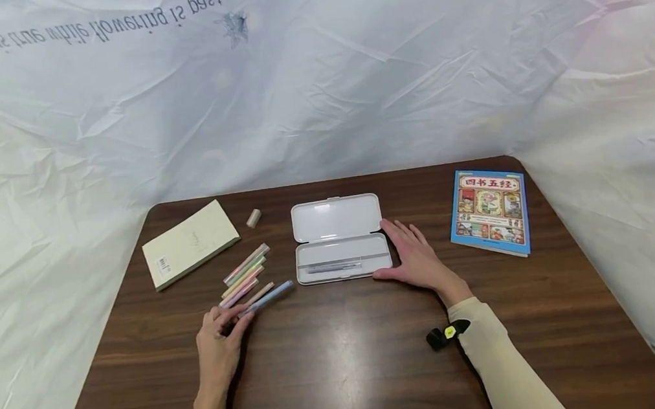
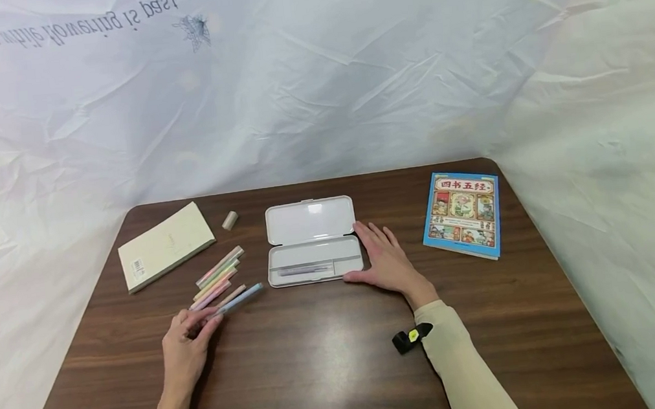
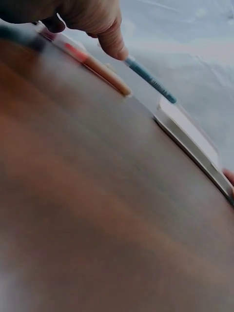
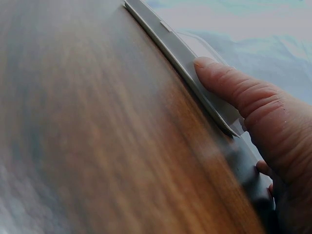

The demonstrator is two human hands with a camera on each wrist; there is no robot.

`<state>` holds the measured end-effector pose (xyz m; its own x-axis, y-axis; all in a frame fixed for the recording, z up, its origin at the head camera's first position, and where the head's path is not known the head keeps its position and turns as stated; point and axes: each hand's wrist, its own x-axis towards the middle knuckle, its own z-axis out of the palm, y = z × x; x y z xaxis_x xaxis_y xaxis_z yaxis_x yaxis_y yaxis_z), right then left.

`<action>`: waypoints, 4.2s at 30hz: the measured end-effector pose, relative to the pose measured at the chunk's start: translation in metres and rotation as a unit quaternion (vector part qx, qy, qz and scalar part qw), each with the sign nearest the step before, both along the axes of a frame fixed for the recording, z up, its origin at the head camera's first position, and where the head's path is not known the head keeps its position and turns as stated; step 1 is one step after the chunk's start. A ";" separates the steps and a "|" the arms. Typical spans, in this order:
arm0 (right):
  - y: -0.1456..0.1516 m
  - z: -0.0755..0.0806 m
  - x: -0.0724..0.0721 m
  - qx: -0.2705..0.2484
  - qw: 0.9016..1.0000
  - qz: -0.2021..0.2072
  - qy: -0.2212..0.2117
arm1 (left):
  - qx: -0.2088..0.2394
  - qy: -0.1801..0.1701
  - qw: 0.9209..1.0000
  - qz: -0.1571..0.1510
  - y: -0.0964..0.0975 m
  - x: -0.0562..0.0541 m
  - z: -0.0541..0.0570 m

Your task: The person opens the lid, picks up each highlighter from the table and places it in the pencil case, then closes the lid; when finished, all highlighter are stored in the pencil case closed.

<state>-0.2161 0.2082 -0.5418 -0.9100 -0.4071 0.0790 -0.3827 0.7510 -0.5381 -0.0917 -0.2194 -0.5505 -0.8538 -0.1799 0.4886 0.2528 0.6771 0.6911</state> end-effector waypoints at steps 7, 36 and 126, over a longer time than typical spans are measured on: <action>0.000 0.000 -0.001 -0.002 1.000 -0.002 -0.001 | -0.006 0.023 0.999 -0.041 0.018 -0.027 0.003; -0.007 0.001 -0.003 -0.003 1.000 0.012 -0.004 | -0.050 -0.035 0.974 -0.217 0.074 -0.089 0.007; -0.002 0.003 0.001 -0.001 1.000 0.003 -0.016 | 0.161 -0.041 0.986 -0.017 0.032 -0.020 0.020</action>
